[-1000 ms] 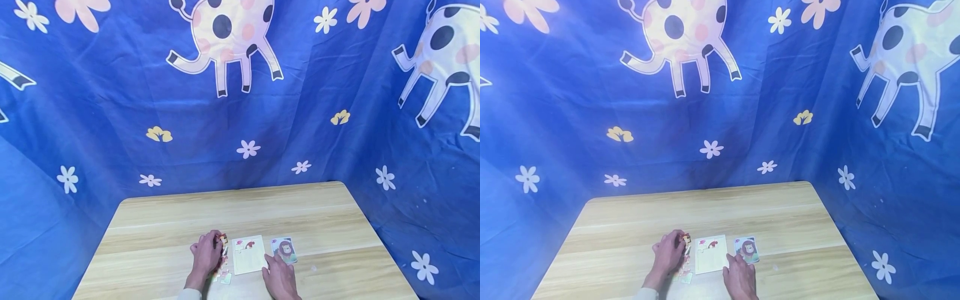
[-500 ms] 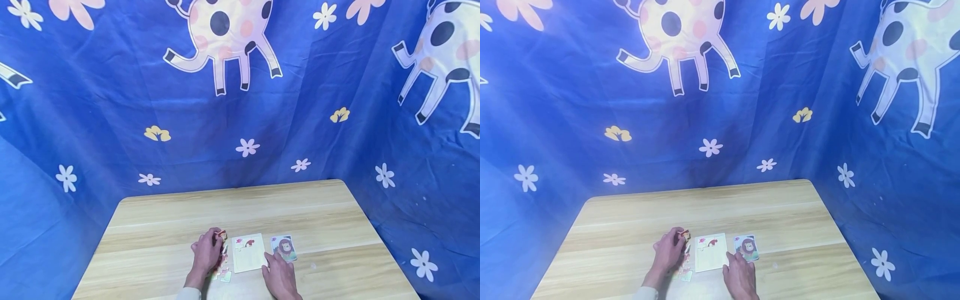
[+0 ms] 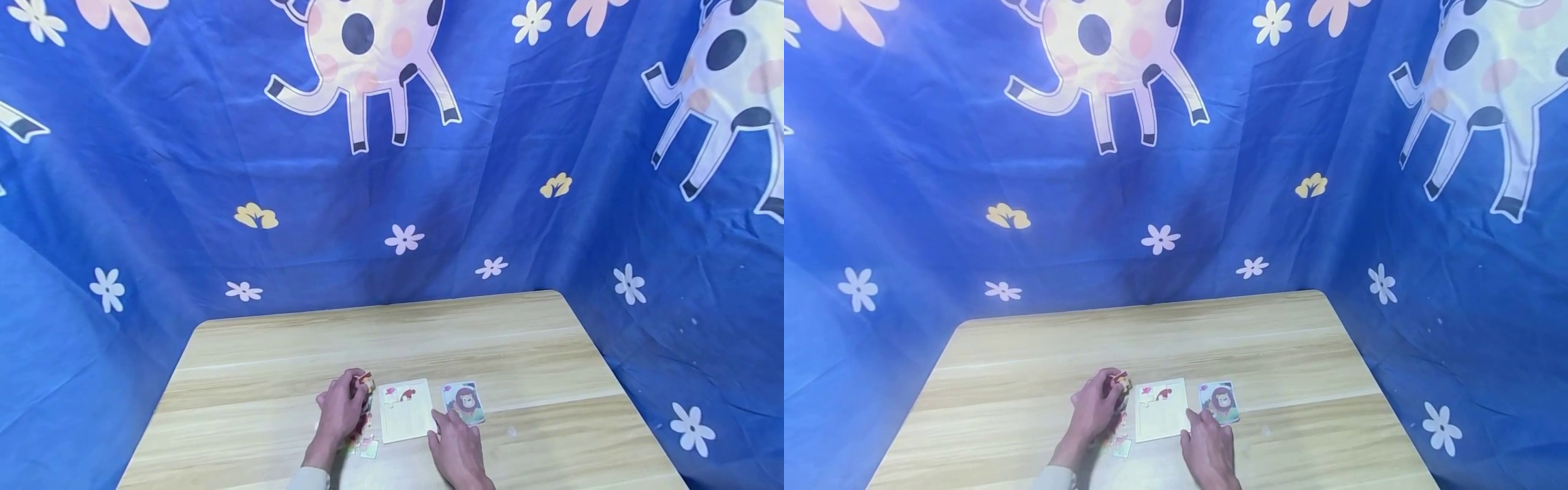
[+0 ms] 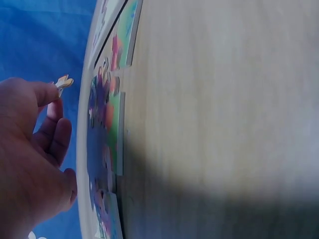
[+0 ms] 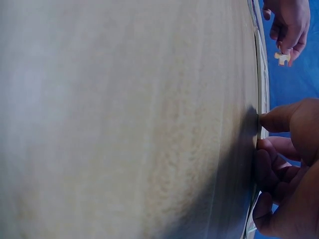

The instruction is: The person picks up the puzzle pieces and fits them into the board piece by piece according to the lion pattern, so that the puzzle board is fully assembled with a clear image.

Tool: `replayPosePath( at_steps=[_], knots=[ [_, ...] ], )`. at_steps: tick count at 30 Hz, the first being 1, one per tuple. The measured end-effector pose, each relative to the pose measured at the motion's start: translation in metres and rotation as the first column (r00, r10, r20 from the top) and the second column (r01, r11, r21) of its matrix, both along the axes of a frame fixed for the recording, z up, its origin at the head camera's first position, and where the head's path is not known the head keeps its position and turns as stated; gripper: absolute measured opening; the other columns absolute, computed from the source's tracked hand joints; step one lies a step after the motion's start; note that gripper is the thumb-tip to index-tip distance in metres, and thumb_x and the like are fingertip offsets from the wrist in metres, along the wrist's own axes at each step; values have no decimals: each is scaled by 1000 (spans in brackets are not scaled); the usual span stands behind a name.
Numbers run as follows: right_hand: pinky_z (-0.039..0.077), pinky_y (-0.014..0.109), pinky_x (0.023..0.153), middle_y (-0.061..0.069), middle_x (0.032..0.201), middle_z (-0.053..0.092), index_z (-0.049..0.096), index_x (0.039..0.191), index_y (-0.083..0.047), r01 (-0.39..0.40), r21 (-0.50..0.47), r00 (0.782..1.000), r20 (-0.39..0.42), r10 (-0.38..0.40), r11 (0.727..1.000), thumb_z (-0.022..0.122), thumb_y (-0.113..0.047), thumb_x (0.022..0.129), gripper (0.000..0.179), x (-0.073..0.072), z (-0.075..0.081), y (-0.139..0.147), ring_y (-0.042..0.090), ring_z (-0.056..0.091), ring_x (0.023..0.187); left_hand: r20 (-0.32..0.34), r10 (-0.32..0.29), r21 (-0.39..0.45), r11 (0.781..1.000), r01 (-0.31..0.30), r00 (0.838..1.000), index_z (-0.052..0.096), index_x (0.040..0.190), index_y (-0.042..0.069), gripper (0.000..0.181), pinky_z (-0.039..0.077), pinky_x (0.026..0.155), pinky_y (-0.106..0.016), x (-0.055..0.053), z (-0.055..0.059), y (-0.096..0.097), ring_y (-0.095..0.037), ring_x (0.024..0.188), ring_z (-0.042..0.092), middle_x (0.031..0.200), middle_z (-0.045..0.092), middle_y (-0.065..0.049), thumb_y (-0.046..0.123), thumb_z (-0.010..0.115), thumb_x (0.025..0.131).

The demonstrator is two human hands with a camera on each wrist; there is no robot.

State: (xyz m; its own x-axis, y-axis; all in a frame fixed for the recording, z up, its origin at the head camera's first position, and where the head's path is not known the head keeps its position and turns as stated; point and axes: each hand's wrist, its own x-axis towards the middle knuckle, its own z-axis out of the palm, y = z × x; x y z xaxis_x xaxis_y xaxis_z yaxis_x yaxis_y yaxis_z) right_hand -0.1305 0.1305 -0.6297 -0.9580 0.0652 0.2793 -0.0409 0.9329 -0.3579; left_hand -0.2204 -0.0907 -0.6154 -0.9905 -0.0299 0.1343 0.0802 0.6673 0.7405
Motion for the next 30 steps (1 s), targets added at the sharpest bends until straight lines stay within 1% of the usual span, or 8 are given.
replayPosePath(
  at_steps=[4,8,13,19,23,30],
  knots=[
    [37,30,62,-12,71,53,73,109,-15,7,0,1000,-12,-7,1000,77,-24,75,35,-1,0,0,4,52,64,-10,-20,19,1000,20,1000,65,109,24,23,25,86,-44,0,5,4,-19,97,58,83,66,10,19,67,88],
    [36,29,61,-12,72,54,73,108,-15,15,-5,1000,-17,-16,1000,77,-24,74,36,-2,0,-1,5,53,65,-24,-46,21,999,47,999,66,108,25,21,26,84,-43,-1,7,8,-15,90,55,78,62,13,18,66,88],
    [35,29,63,-11,74,56,73,108,-15,23,-15,1000,-5,-23,1000,77,-24,74,36,0,0,-1,6,55,67,-19,-72,26,997,73,997,65,108,26,20,25,84,-41,1,6,14,-11,83,51,73,56,15,19,66,89],
    [35,29,63,-12,74,55,73,108,-16,23,-14,1000,11,-23,1000,78,-24,73,35,3,-2,-2,4,54,65,-44,-90,22,996,91,995,66,108,22,22,27,84,-42,5,3,23,-10,81,51,73,56,17,19,69,86],
    [37,30,62,-11,73,55,73,108,-16,22,-9,1000,21,-22,1000,78,-24,73,35,4,-4,-2,4,53,64,-44,-107,15,994,108,993,66,106,24,21,27,84,-42,7,1,30,-7,79,50,75,56,18,20,69,86],
    [37,30,63,-12,73,54,73,109,-15,19,-16,1000,18,-19,1000,77,-24,74,36,0,-1,-1,3,52,64,-64,-105,28,994,107,992,65,104,25,19,27,84,-41,3,0,34,-4,76,48,73,54,18,19,69,86]
  ],
)
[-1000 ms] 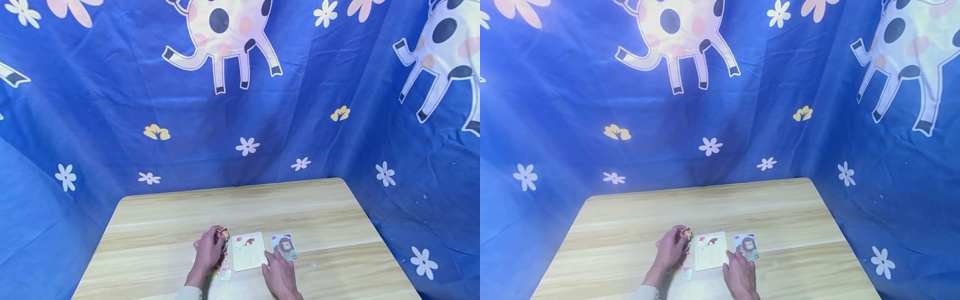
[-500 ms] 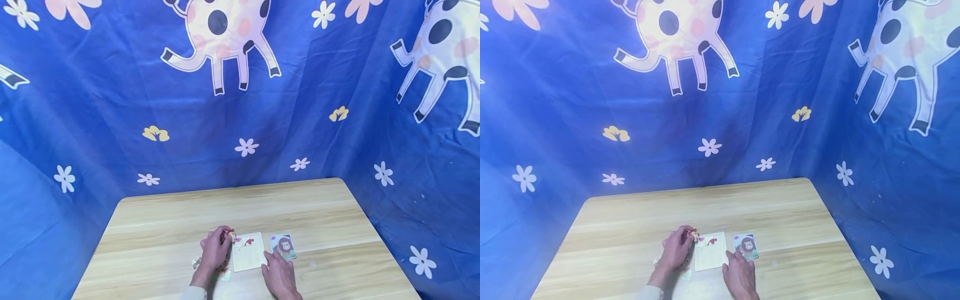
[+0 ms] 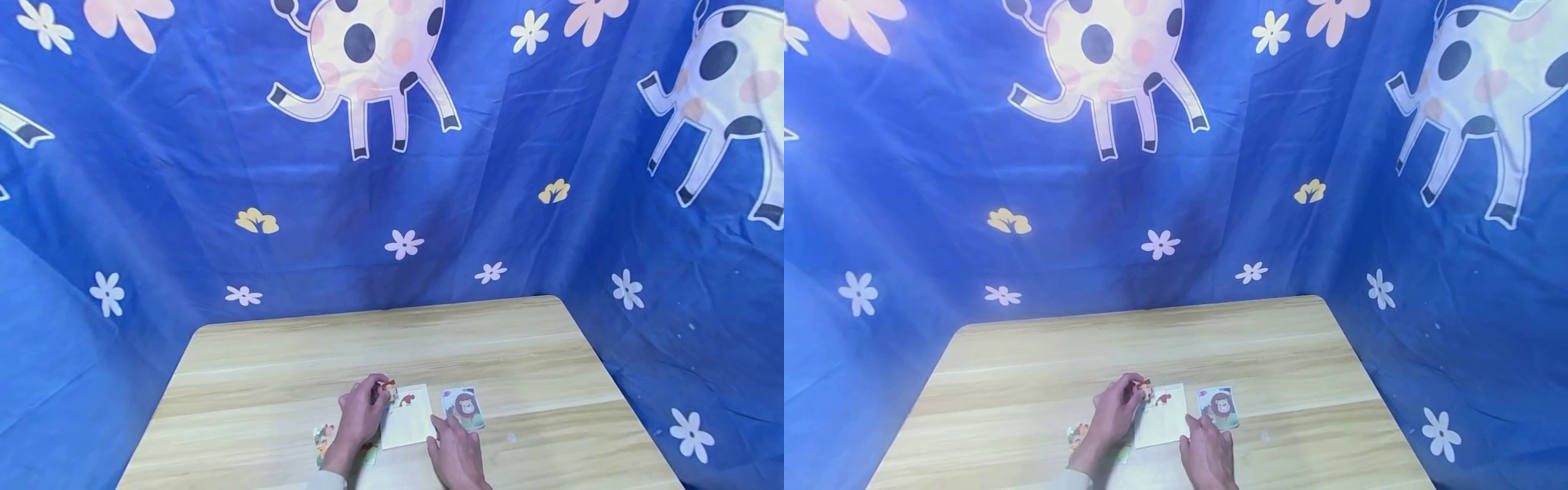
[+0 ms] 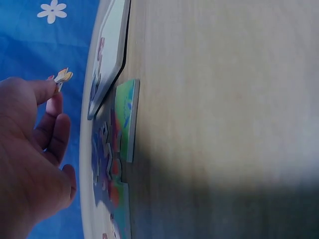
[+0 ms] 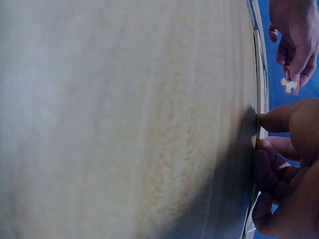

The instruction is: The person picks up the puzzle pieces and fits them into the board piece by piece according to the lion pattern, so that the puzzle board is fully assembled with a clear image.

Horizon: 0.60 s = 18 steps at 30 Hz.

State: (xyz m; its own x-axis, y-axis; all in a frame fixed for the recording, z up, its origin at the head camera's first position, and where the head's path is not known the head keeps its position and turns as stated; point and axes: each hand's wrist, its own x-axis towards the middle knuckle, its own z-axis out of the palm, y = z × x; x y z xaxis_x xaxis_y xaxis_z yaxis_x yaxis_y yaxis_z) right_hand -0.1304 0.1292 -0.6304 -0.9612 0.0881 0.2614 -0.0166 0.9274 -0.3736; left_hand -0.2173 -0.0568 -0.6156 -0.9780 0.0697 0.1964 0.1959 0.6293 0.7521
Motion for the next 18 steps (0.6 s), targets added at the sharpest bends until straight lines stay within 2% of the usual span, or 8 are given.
replayPosePath(
  at_steps=[5,13,18],
  knots=[
    [36,29,63,-13,73,52,72,110,-15,-1,3,1000,2,1,1000,77,-24,75,36,0,3,0,3,51,64,16,3,10,1000,-4,1000,65,105,27,19,26,84,-40,-2,1,-2,-6,77,49,73,54,17,21,69,87],
    [35,29,65,-13,73,51,71,113,-15,0,-11,999,40,0,1000,75,-25,77,37,0,5,-1,3,50,66,85,-19,90,996,11,996,65,104,28,12,25,90,-44,-2,7,-1,-6,80,53,80,63,16,24,62,93],
    [34,27,63,-15,72,51,71,112,-16,3,-3,999,35,-3,1000,76,-25,76,37,-2,4,-1,1,48,64,89,-19,82,997,12,996,66,104,26,12,26,89,-43,-1,9,-1,-6,78,53,78,61,15,23,62,93]
  ],
)
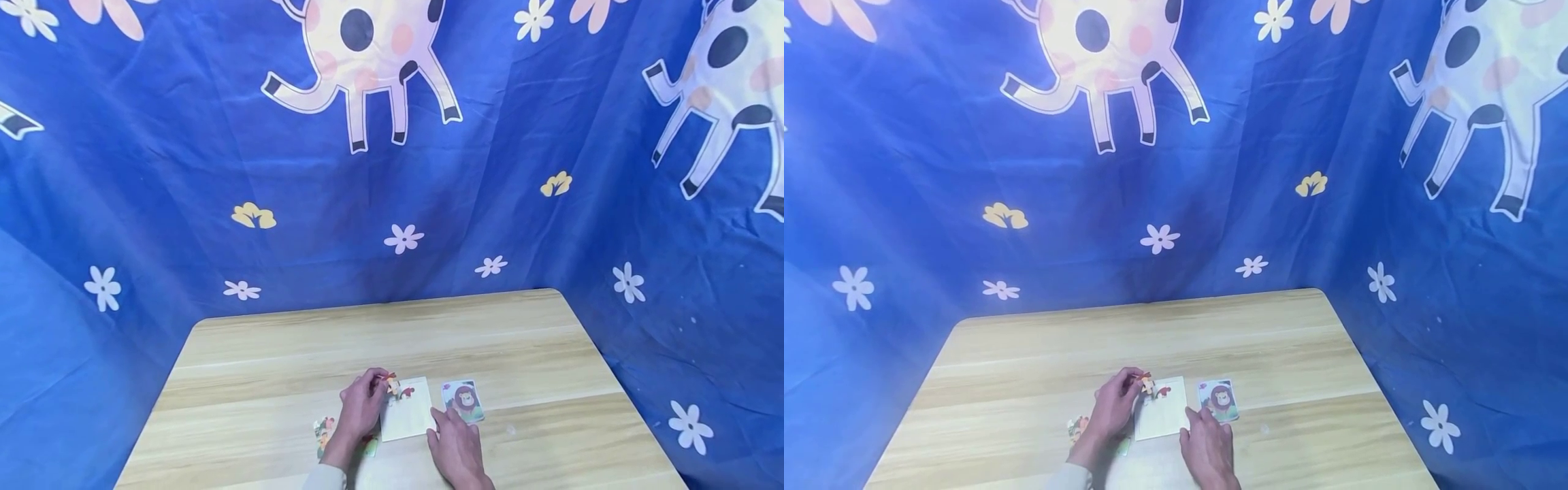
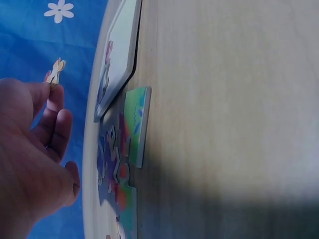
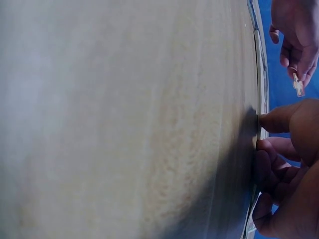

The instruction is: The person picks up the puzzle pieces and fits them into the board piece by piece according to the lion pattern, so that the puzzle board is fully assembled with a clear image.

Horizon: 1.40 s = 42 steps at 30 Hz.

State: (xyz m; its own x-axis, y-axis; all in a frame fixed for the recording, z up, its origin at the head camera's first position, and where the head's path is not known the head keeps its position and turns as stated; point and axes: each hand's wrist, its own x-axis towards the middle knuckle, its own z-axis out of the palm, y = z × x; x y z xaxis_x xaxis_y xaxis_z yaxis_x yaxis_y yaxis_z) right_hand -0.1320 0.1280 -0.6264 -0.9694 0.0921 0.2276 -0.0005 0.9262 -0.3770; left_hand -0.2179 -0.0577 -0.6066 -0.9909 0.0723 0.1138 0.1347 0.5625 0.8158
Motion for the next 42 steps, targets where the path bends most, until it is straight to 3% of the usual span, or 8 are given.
replayPosePath(
  at_steps=[12,21,30,39,42],
  knots=[
    [32,27,62,-15,71,50,72,111,-16,8,8,1000,-6,-8,1000,76,-24,76,36,0,1,0,1,48,63,-10,-6,15,1000,6,1000,68,105,24,14,26,93,-45,2,1,2,-8,81,56,81,65,14,22,63,92],
    [33,27,61,-13,71,52,73,110,-16,4,14,1000,-25,-4,1000,77,-24,75,36,-1,-1,0,4,51,64,23,-11,-7,1000,11,1000,69,102,24,16,26,93,-46,0,-4,8,-6,76,53,74,61,15,20,67,87],
    [33,28,61,-13,72,52,72,111,-16,10,11,1000,-10,-10,1000,77,-25,75,37,-1,-1,-1,4,52,64,-2,3,-36,999,-4,1000,70,90,29,11,27,88,-44,0,-10,19,-6,76,51,71,63,18,21,72,83],
    [31,27,61,-13,72,52,72,110,-16,12,3,1000,-13,-12,1000,77,-25,75,36,0,0,-1,3,51,63,-22,-20,-67,998,18,1000,72,92,26,10,31,88,-45,0,-13,32,-6,75,52,73,67,16,23,73,82],
    [31,26,60,-13,72,52,72,110,-16,8,-1,1000,-14,-8,1000,77,-24,75,36,0,1,0,2,50,62,-56,-24,-106,994,18,998,72,89,28,9,33,88,-46,-1,-15,36,-6,75,51,70,65,17,24,74,81]
  ],
)
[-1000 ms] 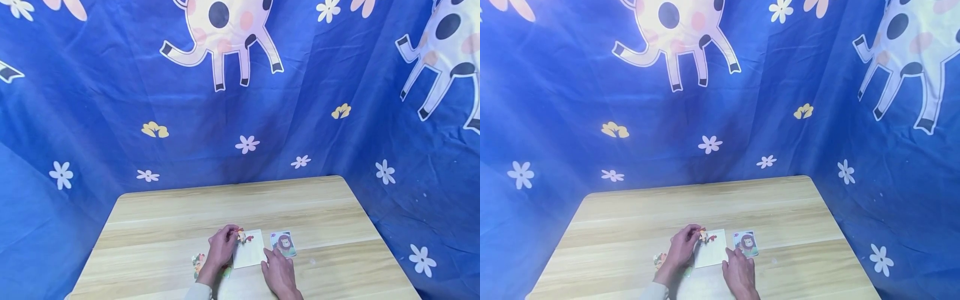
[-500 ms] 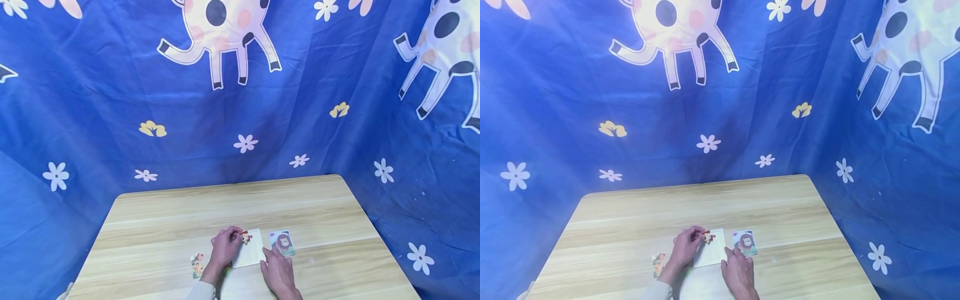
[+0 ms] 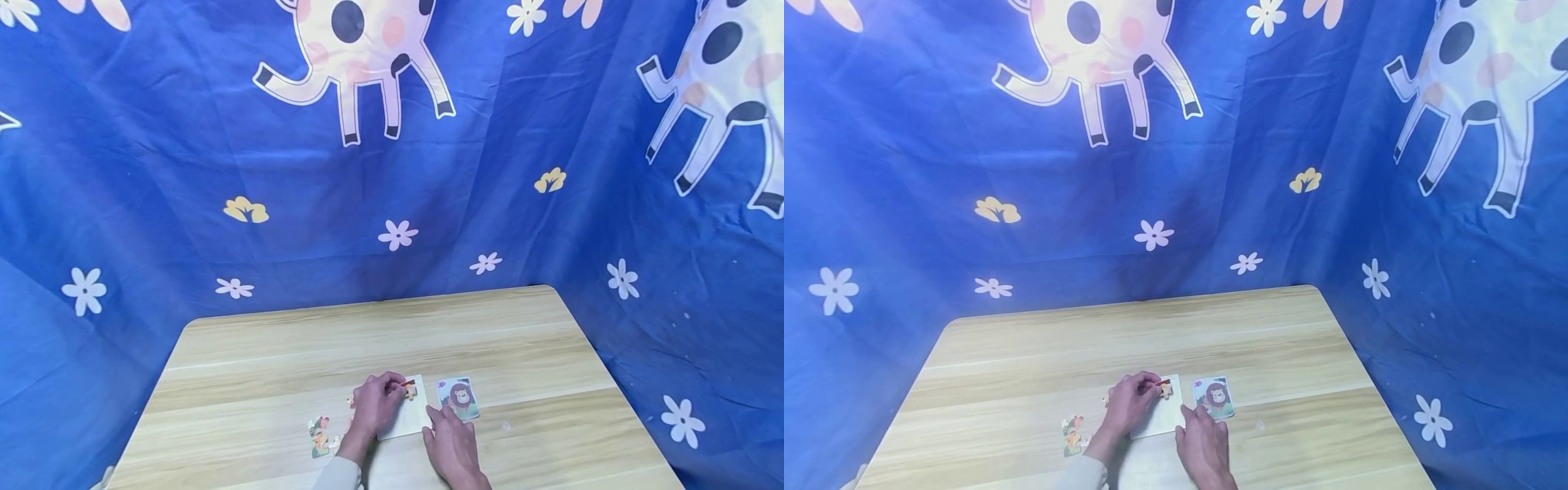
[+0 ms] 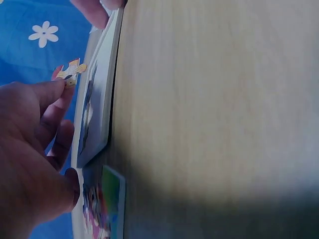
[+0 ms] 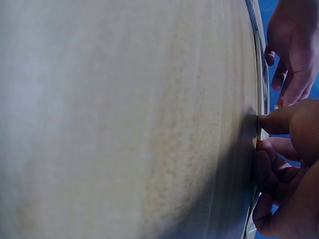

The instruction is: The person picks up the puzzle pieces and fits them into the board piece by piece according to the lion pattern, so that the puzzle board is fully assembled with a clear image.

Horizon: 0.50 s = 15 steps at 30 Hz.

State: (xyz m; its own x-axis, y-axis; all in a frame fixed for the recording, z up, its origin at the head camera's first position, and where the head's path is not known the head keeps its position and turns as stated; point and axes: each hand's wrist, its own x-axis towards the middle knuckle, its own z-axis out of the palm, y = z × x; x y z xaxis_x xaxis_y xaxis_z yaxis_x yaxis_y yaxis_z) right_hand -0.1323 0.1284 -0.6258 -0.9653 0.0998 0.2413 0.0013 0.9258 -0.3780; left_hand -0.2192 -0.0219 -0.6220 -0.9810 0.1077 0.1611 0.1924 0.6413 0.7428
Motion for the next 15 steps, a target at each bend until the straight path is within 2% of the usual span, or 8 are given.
replayPosePath(
  at_steps=[3,6,10,15],
  knots=[
    [30,26,60,-12,72,53,72,110,-15,-5,-6,1000,-3,5,1000,77,-24,76,36,0,0,1,3,51,62,-36,-2,-55,999,0,999,72,88,30,9,36,87,-46,-1,-2,3,-5,74,51,69,63,19,26,74,81],
    [30,26,60,-12,72,54,72,110,-15,-6,1,1000,-9,6,1000,77,-24,75,36,0,-1,1,4,52,63,-42,-10,-77,997,7,999,71,88,29,9,33,86,-43,-1,-2,6,-6,77,50,71,64,19,25,75,81],
    [31,26,60,-11,73,54,72,111,-16,-4,6,1000,-15,4,1000,77,-25,76,36,-1,-1,2,4,53,63,-84,-31,-114,993,22,996,72,88,26,10,30,82,-41,-2,-1,10,-11,84,52,84,70,12,23,76,80],
    [31,26,60,-11,73,55,72,112,-15,-8,-1,1000,-7,8,1000,76,-25,76,37,0,0,1,4,53,63,-115,-33,-154,988,15,993,72,91,24,11,30,81,-40,-3,-2,12,-16,94,52,96,67,6,24,76,80]
  ],
)
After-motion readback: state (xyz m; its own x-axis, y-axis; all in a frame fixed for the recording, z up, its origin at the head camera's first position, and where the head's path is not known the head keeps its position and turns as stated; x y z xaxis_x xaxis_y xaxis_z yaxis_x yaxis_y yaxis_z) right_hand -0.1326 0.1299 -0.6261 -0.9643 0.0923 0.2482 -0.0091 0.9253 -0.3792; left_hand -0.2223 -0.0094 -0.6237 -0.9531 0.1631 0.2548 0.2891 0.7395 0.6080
